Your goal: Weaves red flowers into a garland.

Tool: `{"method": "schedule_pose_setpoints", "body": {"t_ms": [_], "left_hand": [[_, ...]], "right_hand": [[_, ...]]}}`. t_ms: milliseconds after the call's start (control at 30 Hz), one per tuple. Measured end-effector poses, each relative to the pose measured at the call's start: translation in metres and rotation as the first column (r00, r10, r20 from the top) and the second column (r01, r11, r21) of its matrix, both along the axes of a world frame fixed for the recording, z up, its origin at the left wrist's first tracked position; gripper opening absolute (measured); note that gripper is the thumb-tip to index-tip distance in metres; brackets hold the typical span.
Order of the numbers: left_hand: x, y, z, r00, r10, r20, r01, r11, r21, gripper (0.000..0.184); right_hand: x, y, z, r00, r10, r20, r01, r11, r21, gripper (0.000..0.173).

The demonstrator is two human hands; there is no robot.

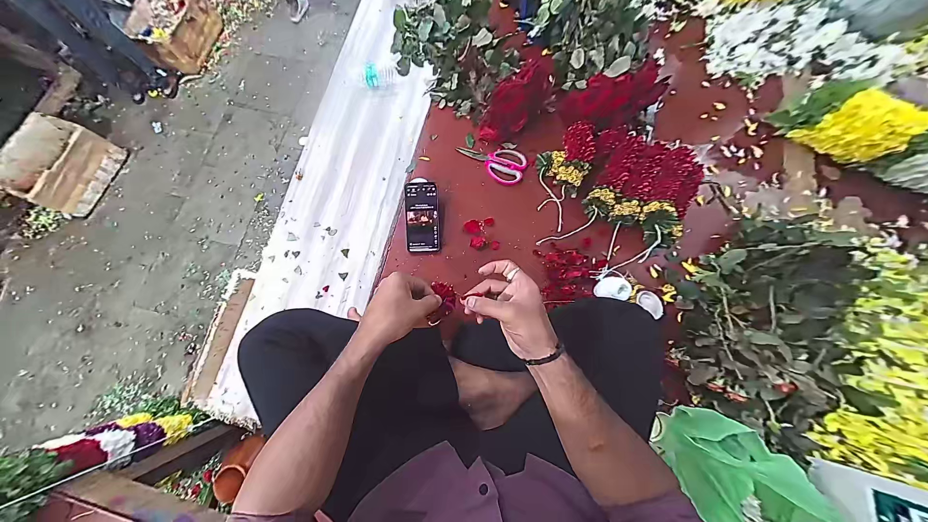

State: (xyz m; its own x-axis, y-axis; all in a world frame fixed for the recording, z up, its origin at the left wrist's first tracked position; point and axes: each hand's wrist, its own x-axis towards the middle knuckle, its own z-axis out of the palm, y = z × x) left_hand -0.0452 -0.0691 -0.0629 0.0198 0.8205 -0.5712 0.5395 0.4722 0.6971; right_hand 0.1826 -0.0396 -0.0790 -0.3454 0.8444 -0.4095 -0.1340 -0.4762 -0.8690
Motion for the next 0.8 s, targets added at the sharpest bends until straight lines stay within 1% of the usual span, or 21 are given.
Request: {"method": "schedule_pose_setpoints", "body": {"t_ms": [100,200,367,467,533,600,633,733,767,800], "left_hand": [[0.003,0.000,-0.001,0.998,-0.041,0.038,0.039,0.999,0.035,0.015],[0.005,0.001,0.003,0.995,-0.062,0.078,0.058,0.997,0.041,0.011],[0.005,-0.001,0.001,0.988,-0.100,0.119,0.092,0.993,0.072,0.011],[0.007,-0.001,0.000,0.986,-0.088,0.144,0.084,0.996,0.035,0.011],[0.008,-0.001,0.000,0.987,-0.070,0.145,0.070,0.998,0.003,0.011],[0.008,-0.001,0.001,0.993,-0.046,0.105,0.049,0.998,-0.025,0.012],[0.008,-0.001,0.002,0.996,-0.036,0.080,0.039,0.999,-0.034,0.013],[0.006,0.002,0.010,0.999,-0.023,0.032,0.025,0.997,-0.068,0.018],[0.004,0.003,0.013,1.000,-0.023,0.010,0.024,0.996,-0.087,0.018],[0.003,0.006,0.016,1.000,-0.031,-0.007,0.030,0.994,-0.103,0.018]], "right_hand": [[-0.011,-0.010,-0.002,0.998,0.044,0.041,-0.043,0.998,-0.045,0.058],[-0.017,-0.012,-0.009,0.988,0.047,0.145,-0.043,0.999,-0.030,0.059],[-0.015,-0.010,-0.008,0.970,0.083,0.228,-0.075,0.996,-0.046,0.061],[-0.011,-0.007,-0.013,0.945,0.161,0.286,-0.163,0.986,-0.019,0.072],[-0.005,-0.003,-0.017,0.920,0.227,0.321,-0.242,0.970,0.006,0.086],[0.004,0.004,-0.019,0.909,0.283,0.304,-0.309,0.950,0.038,0.104],[0.009,0.007,-0.019,0.906,0.300,0.297,-0.332,0.941,0.061,0.109],[0.018,0.016,-0.022,0.854,0.380,0.355,-0.453,0.879,0.149,0.115],[0.016,0.016,-0.026,0.829,0.423,0.365,-0.505,0.847,0.167,0.113],[0.014,0.014,-0.032,0.815,0.462,0.349,-0.540,0.825,0.169,0.108]]}}
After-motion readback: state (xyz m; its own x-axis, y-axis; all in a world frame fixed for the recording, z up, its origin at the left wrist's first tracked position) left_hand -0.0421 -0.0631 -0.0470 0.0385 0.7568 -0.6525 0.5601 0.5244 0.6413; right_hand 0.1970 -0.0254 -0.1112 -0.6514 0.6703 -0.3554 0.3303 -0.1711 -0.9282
